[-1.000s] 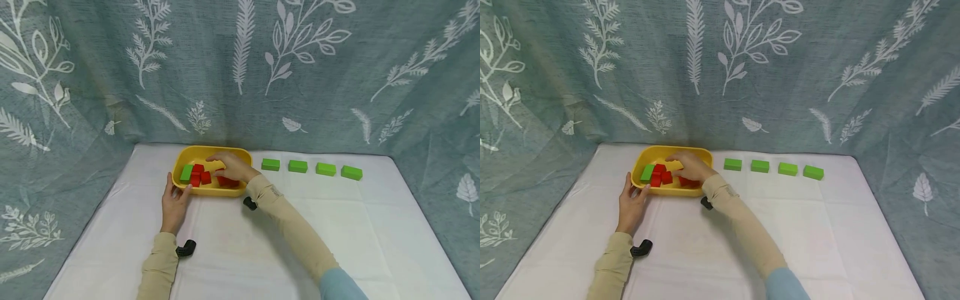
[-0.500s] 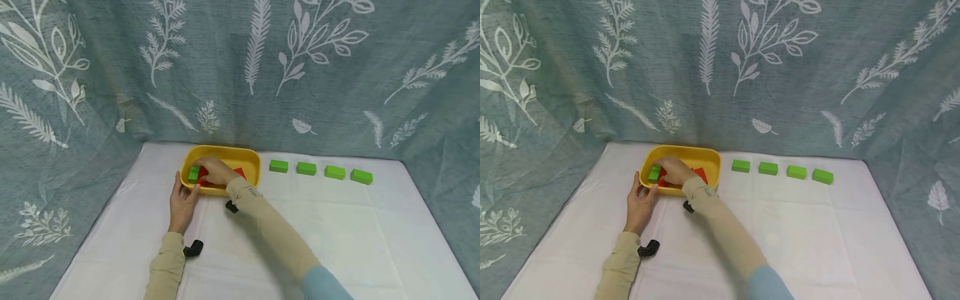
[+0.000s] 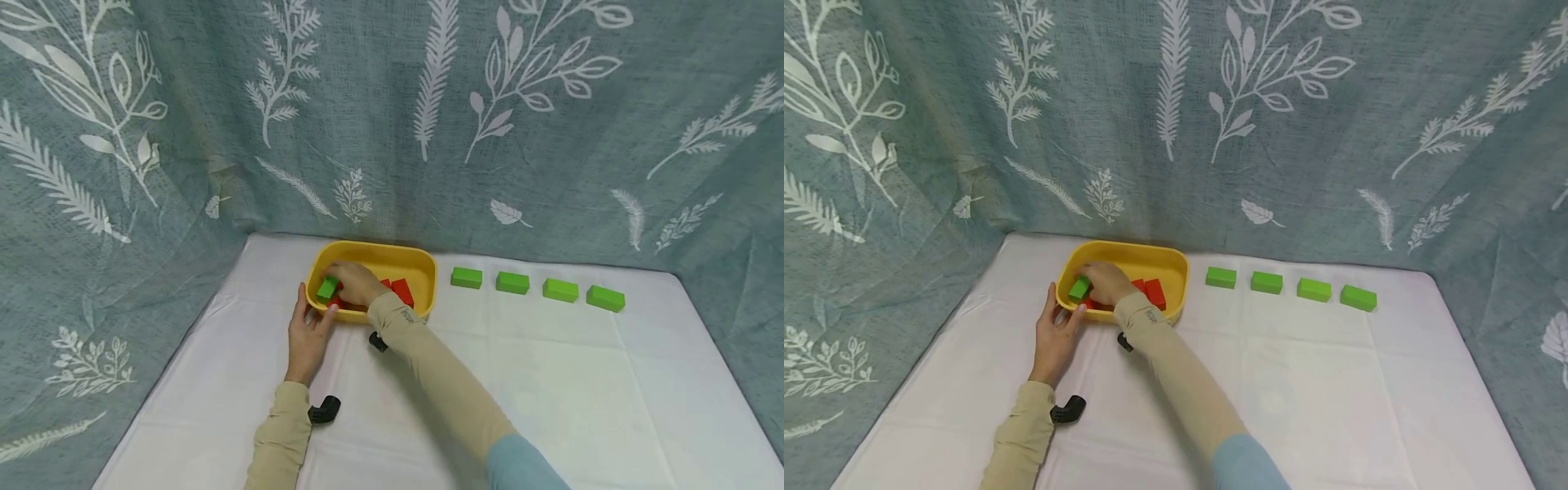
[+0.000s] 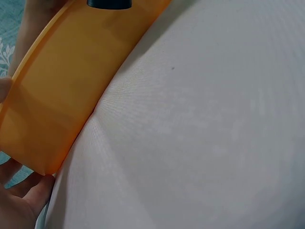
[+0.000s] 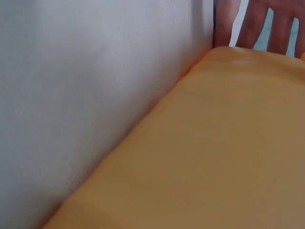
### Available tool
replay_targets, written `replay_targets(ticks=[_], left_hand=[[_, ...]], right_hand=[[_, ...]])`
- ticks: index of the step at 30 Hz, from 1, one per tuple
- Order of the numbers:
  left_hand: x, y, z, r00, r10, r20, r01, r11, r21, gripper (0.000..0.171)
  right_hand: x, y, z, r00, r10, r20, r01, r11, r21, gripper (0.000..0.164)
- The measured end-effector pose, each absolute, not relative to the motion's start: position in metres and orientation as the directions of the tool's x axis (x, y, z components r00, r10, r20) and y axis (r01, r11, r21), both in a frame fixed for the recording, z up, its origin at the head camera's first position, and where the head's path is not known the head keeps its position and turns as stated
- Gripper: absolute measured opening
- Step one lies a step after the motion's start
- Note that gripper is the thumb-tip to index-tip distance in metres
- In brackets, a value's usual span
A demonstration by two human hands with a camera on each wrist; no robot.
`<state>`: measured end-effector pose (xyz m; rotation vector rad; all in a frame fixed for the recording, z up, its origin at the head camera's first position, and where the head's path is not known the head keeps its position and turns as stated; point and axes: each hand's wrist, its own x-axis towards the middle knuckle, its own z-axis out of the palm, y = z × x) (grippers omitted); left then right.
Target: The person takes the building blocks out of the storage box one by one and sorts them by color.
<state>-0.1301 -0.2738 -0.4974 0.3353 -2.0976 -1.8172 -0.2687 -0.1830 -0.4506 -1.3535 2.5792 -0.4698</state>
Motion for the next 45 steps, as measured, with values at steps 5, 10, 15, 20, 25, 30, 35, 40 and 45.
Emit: replay_targets(ticks=[5,10,15,20,25,30,35,40,45], left_hand=[[-0.129,-0.269,-0.497,-0.92,-0.382,0.089,0.037,0.142,0.989,0.085],[-0.129,-0.271,-0.497,-0.916,-0.394,0.08,0.011,0.175,0.985,0.085],[-0.128,-0.273,-0.497,-0.914,-0.401,0.069,-0.011,0.194,0.981,0.086],[-0.128,-0.272,-0.493,-0.918,-0.39,0.065,0.001,0.162,0.987,0.085],[-0.124,-0.267,-0.473,-0.924,-0.381,0.034,-0.02,0.138,0.99,0.083],[-0.119,-0.261,-0.458,-0.918,-0.398,0.004,-0.065,0.159,0.985,0.081],[-0.122,-0.264,-0.469,-0.911,-0.412,0.002,-0.063,0.144,0.988,0.083],[-0.128,-0.269,-0.488,-0.906,-0.423,0.012,-0.062,0.161,0.985,0.085],[-0.13,-0.267,-0.492,-0.899,-0.436,0.023,-0.058,0.172,0.983,0.086]], right_hand=[[-0.27,-0.174,-0.447,-0.561,-0.827,-0.026,-0.771,0.534,-0.348,0.045],[-0.273,-0.164,-0.442,-0.534,-0.846,0.004,-0.768,0.483,-0.421,0.046],[-0.276,-0.158,-0.439,-0.529,-0.847,0.051,-0.715,0.413,-0.564,0.05],[-0.276,-0.15,-0.435,-0.529,-0.845,0.073,-0.695,0.382,-0.609,0.051],[-0.276,-0.134,-0.43,-0.558,-0.825,0.087,-0.665,0.382,-0.642,0.05],[-0.278,-0.113,-0.429,-0.593,-0.799,0.103,-0.62,0.372,-0.691,0.049],[-0.283,-0.095,-0.43,-0.597,-0.793,0.123,-0.618,0.356,-0.701,0.048],[-0.287,-0.079,-0.432,-0.599,-0.789,0.137,-0.628,0.357,-0.692,0.045],[-0.289,-0.065,-0.43,-0.634,-0.762,0.135,-0.618,0.394,-0.68,0.045]])
